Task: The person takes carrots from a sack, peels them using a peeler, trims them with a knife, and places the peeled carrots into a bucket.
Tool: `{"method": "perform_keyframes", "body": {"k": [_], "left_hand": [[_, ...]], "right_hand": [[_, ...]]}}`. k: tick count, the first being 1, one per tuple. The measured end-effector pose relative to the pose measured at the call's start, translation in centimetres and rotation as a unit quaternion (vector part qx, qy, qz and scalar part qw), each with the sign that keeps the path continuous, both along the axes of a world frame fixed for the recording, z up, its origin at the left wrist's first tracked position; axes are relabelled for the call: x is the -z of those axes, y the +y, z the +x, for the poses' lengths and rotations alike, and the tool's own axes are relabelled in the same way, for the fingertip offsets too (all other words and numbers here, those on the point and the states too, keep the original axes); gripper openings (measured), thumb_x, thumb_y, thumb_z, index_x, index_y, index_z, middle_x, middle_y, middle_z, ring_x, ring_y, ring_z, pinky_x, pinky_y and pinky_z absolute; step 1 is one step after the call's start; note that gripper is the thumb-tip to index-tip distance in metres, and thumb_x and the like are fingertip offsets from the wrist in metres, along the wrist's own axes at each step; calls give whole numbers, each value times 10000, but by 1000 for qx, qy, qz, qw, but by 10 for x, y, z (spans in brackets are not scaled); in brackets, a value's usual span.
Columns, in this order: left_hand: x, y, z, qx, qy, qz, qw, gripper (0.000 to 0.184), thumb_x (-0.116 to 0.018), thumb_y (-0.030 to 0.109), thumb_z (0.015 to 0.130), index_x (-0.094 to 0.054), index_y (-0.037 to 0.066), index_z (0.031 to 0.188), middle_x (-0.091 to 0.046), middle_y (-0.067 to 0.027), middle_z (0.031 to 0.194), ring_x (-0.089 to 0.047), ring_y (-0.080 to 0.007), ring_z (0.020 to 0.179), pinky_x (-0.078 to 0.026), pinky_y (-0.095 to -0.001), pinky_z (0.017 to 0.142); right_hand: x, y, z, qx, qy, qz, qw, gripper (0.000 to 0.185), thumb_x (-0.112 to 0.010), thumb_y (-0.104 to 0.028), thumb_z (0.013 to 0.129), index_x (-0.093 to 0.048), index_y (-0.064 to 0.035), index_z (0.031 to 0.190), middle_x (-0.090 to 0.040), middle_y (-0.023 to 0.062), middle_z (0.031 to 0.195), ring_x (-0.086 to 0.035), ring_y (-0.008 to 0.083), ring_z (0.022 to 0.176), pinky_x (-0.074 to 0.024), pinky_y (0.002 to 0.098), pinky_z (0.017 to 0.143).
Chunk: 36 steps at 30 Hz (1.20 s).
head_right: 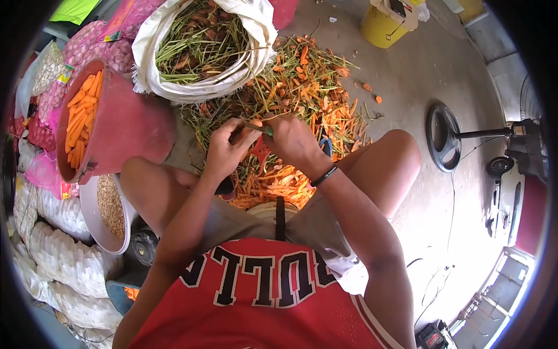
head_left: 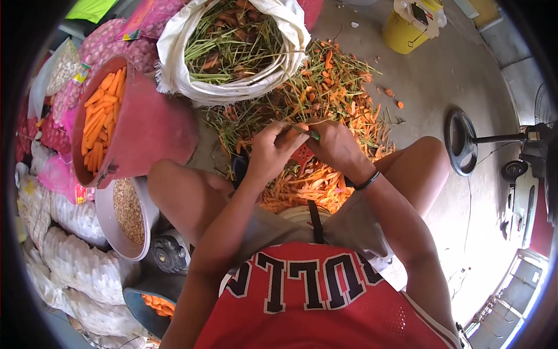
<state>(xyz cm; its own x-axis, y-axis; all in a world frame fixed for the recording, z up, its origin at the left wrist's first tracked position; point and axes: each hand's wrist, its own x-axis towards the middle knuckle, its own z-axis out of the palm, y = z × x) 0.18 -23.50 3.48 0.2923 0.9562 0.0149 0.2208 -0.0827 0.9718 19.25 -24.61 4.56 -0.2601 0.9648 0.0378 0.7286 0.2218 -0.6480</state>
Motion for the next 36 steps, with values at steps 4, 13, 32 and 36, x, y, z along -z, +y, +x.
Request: {"method": "perform_keyframes", "body": {"k": [4,13,32,36], "left_hand": [[-1,6,-1,-2,-67,-16,998,350,-716,325,911,-678,22,1082,-652,-56,912,-593,-112,831,-468,-277,731],[-5,16,-9,-72,-335,-320,883,368,-509,233,1024,-463,110,1367,-569,-66,1197,-617,-153,1019,-550,-322,797],[-16,1,-12,90,-303,-398,861,345,-510,235,1021,-472,98,1335,-594,-65,1118,-650,-165,914,-615,-331,650],[-17,1,-17,107,-309,-392,860,349,-507,243,1024,-469,98,1340,-590,-69,1118,-648,-169,895,-601,-331,641]], "right_hand": [[33,15,30,16,-115,-103,988,400,-723,-247,845,-607,-20,1153,-674,215,878,-659,394,827,-529,444,722],[-24,7,11,46,91,-4,995,658,-882,-408,686,-575,-52,1147,-681,128,970,-689,242,880,-542,358,765],[-20,35,47,110,28,212,971,605,-868,-442,681,-598,-106,1105,-717,101,909,-717,298,786,-567,393,669],[-16,40,54,165,44,180,969,604,-871,-429,689,-586,-95,1105,-716,106,914,-717,271,763,-560,379,659]]}}
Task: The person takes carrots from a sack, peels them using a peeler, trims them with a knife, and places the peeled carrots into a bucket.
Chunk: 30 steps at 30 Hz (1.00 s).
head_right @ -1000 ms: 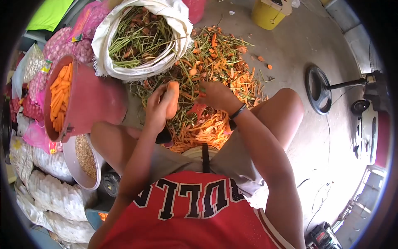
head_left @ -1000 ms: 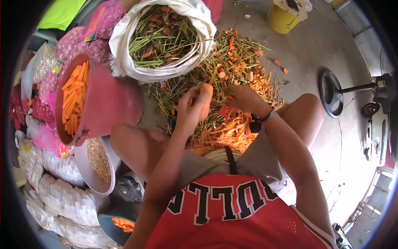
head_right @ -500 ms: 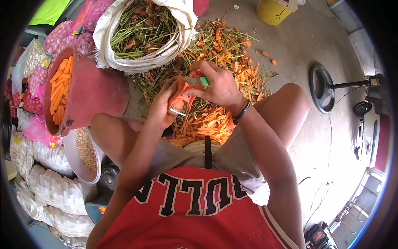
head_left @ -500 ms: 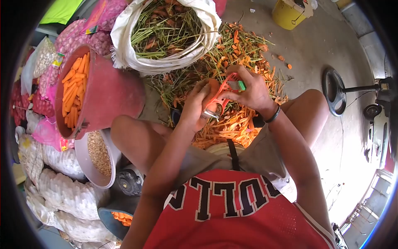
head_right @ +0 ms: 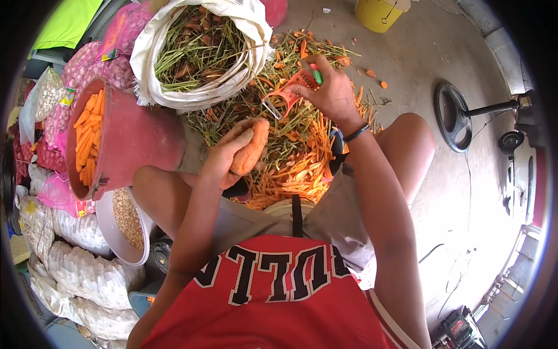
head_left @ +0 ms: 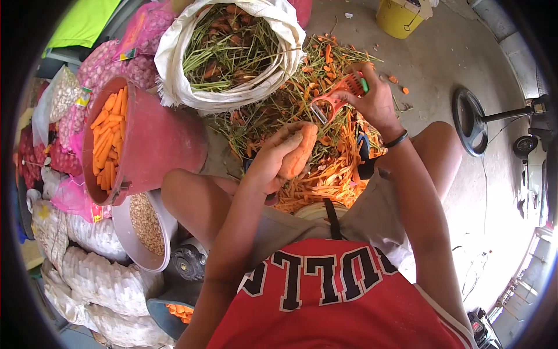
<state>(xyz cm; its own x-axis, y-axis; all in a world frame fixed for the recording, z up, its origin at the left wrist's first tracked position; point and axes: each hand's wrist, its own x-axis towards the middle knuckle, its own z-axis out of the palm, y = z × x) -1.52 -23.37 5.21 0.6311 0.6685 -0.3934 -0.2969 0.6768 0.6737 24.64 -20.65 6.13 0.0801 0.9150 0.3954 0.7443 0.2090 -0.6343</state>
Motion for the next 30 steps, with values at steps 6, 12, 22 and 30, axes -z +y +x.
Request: {"method": "perform_keyframes", "body": {"k": [6,12,22,30], "left_hand": [[12,7,5,-147,-63,-42,986,354,-475,280,1038,-483,96,1340,-610,-70,1154,-653,-166,940,-573,-333,774],[12,-4,-5,-47,-51,-23,997,392,-529,231,1018,-459,61,1365,-605,-86,1173,-642,-170,979,-553,-301,804],[9,5,8,-192,-49,-66,978,420,-517,263,1015,-410,68,1372,-602,-88,1077,-649,-200,883,-584,-391,714],[-10,-5,0,-41,8,-19,999,381,-565,268,994,-497,53,1301,-624,-82,1062,-651,-170,811,-551,-310,709]], "right_hand": [[-12,-32,-51,-180,7,75,981,595,-878,-435,682,-590,-92,1074,-670,87,832,-702,262,751,-558,358,654],[-7,-7,-28,-95,-20,68,993,632,-867,-475,675,-584,-87,1087,-693,97,866,-706,257,732,-565,364,637],[-8,-29,-56,-184,-58,90,977,628,-858,-494,682,-586,-94,1083,-671,71,840,-699,234,727,-566,324,635],[-9,7,-5,-21,-19,45,999,678,-881,-450,668,-559,-62,1121,-713,119,891,-736,239,790,-593,350,660]]}}
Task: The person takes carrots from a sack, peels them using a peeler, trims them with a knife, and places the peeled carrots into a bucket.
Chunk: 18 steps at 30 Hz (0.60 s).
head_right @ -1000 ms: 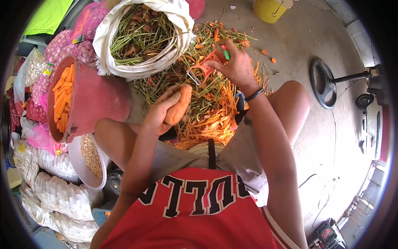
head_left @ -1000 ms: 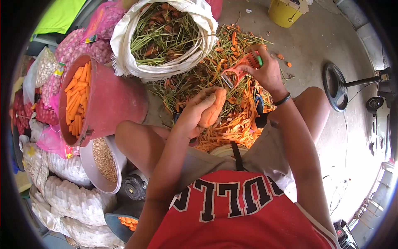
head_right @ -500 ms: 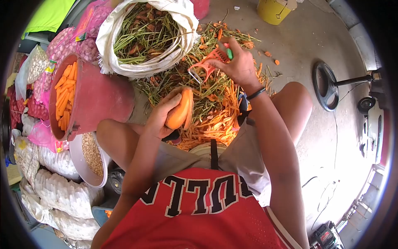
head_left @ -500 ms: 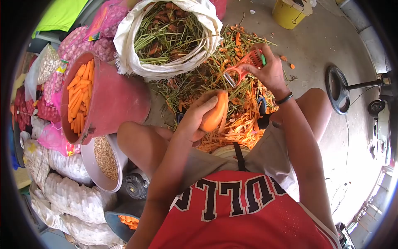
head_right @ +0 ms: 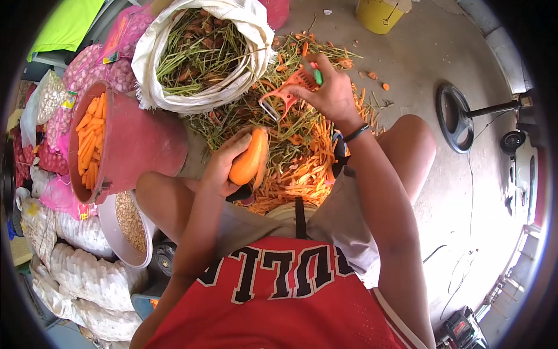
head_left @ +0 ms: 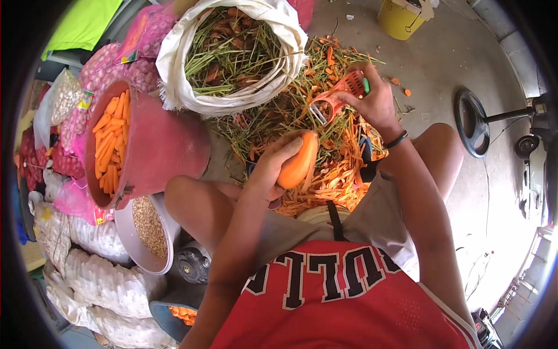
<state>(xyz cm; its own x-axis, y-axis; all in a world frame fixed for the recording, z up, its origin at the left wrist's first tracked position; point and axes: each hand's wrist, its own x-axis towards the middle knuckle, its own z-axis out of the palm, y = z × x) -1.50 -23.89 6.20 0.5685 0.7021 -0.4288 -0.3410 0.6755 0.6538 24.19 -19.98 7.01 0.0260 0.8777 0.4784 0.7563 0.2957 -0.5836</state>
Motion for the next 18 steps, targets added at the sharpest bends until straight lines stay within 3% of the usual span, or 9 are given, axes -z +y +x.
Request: {"method": "perform_keyframes", "body": {"k": [1,3,4,6,7,12,14,16,18], "left_hand": [[-2,0,4,-39,1,3,999,369,-539,287,1006,-503,45,1283,-632,-100,1086,-657,-168,846,-546,-313,790],[26,13,-6,-29,-91,12,995,364,-512,298,1016,-505,38,1271,-637,-113,1113,-663,-174,885,-543,-314,824],[36,16,-10,-29,-137,16,990,363,-499,303,1022,-506,34,1265,-640,-119,1126,-667,-177,904,-541,-314,841],[9,10,6,-86,-78,-3,993,343,-469,298,1030,-511,42,1254,-646,-118,1118,-672,-179,930,-556,-323,818],[8,8,6,-94,-70,5,993,342,-471,296,1029,-511,46,1258,-646,-113,1118,-673,-179,933,-556,-321,819],[11,2,-2,-2,-13,15,1000,378,-527,312,1008,-512,47,1277,-632,-80,1108,-657,-164,877,-548,-298,761],[12,6,-1,-6,-70,17,997,347,-526,305,1008,-529,51,1244,-626,-72,1069,-650,-162,867,-550,-307,720],[17,11,-3,-14,-122,22,992,317,-526,297,1008,-545,54,1211,-619,-65,1031,-642,-161,858,-552,-317,680],[17,12,-1,-102,-98,-32,989,307,-501,296,1020,-539,46,1194,-626,-73,1001,-653,-175,882,-562,-323,694]], "right_hand": [[1,-1,-2,-3,25,-3,1000,673,-883,-443,669,-560,-62,1119,-710,111,872,-733,233,777,-591,351,655],[-7,-14,-21,-57,81,-35,994,628,-890,-400,678,-569,-65,1102,-678,91,830,-714,210,740,-578,352,648],[-4,-23,-33,-111,70,-3,991,596,-881,-396,689,-578,-70,1085,-651,82,834,-697,202,735,-567,351,640],[-5,-37,-50,-178,-20,23,984,592,-870,-422,693,-584,-77,1080,-658,83,886,-697,218,768,-565,345,639],[-4,-36,-52,-162,-35,64,984,597,-865,-445,693,-586,-87,1080,-670,84,877,-697,247,733,-563,358,623],[-1,-5,-13,-38,14,-6,999,656,-863,-488,685,-588,-82,1121,-691,109,856,-710,223,693,-573,333,629],[7,4,0,17,40,-30,999,674,-865,-497,682,-588,-75,1128,-692,117,860,-715,219,708,-576,320,647],[-1,-8,-17,-28,55,-6,998,646,-881,-451,685,-587,-72,1119,-688,114,874,-714,224,736,-571,324,658],[-4,-26,-41,-127,49,24,990,635,-885,-431,684,-588,-71,1114,-684,109,878,-712,226,744,-571,327,654]]}}
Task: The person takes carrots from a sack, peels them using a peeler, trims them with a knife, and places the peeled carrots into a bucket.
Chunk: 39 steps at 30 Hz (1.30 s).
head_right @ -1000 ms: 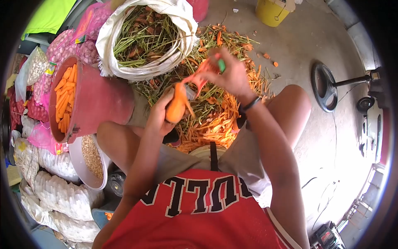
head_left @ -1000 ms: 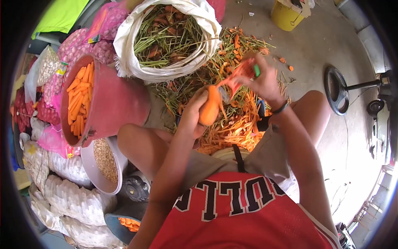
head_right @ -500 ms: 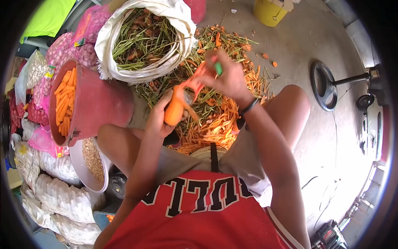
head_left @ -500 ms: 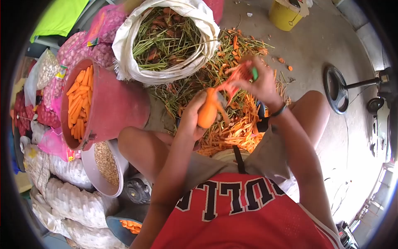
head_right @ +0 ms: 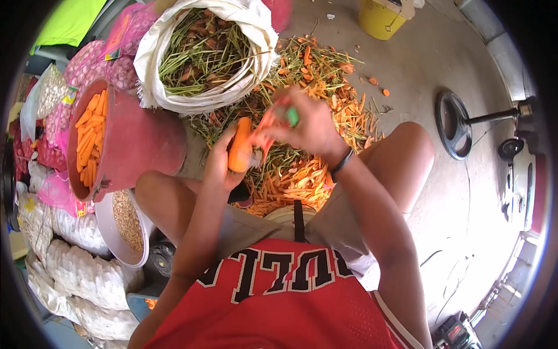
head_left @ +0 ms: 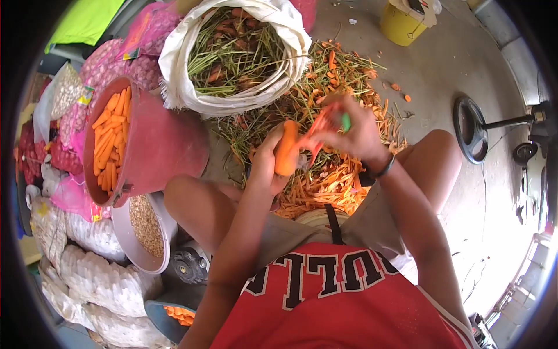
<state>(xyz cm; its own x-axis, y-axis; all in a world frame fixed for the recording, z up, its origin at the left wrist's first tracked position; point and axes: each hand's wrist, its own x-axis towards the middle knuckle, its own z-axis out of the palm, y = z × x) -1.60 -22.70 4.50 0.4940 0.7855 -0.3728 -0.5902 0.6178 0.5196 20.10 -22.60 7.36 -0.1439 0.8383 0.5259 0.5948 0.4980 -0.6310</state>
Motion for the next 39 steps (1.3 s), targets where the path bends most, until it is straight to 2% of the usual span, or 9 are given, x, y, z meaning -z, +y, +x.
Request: {"method": "perform_keyframes", "body": {"k": [2,11,14,16,24,28,30,35,39], "left_hand": [[-17,-4,11,-61,67,-51,995,312,-494,300,1023,-536,47,1199,-630,-72,986,-657,-176,873,-568,-323,683],[-15,-6,-3,111,68,38,991,326,-532,296,1009,-528,61,1235,-591,-57,942,-576,-148,758,-493,-312,636],[3,1,-4,61,-56,40,996,313,-502,316,1017,-536,51,1179,-635,-81,985,-655,-159,797,-559,-310,657],[0,0,2,7,24,-8,1000,323,-458,359,1029,-537,74,1161,-642,-92,979,-650,-160,750,-551,-318,579],[-12,-7,0,63,17,20,998,303,-523,305,1004,-552,72,1195,-625,-60,951,-620,-130,720,-522,-270,563],[-5,0,-1,-16,29,-15,999,312,-498,303,1013,-554,57,1197,-638,-66,977,-633,-140,790,-540,-286,640],[-16,-2,9,-54,54,-58,995,316,-485,303,1017,-555,53,1198,-646,-70,987,-636,-139,798,-546,-300,657],[3,-6,-3,32,16,0,999,333,-490,305,1016,-574,53,1216,-647,-96,1050,-635,-179,850,-535,-341,720],[-10,-7,0,59,42,6,997,342,-513,305,1007,-546,53,1236,-596,-77,1010,-560,-159,768,-454,-313,627]], "right_hand": [[-5,-10,-14,-53,-82,42,994,617,-877,-452,680,-595,-84,1087,-672,89,847,-704,249,735,-573,344,643],[13,29,34,142,2,-34,989,666,-882,-460,669,-586,-64,1116,-688,95,836,-713,250,742,-573,353,668],[-2,3,5,37,48,-62,996,643,-888,-432,675,-587,-69,1112,-684,86,843,-710,238,745,-572,355,687],[-3,-8,-12,-56,-61,19,996,598,-869,-446,697,-593,-88,1088,-679,69,856,-704,221,745,-572,331,629],[2,29,31,126,-15,-42,991,651,-879,-473,668,-586,-70,1087,-693,101,821,-712,233,703,-567,325,627],[-6,4,3,22,32,-45,998,630,-889,-432,676,-584,-75,1097,-686,100,858,-709,237,729,-568,332,645],[-3,-5,-13,-51,-56,52,996,600,-864,-456,696,-595,-80,1079,-662,74,805,-703,233,729,-570,362,624],[3,13,6,3,-53,25,998,658,-837,-542,684,-580,-76,1071,-687,91,847,-711,251,732,-564,366,621],[-2,24,26,110,-50,-26,992,698,-871,-499,669,-561,-56,1111,-693,125,871,-713,267,734,-553,371,635]]}}
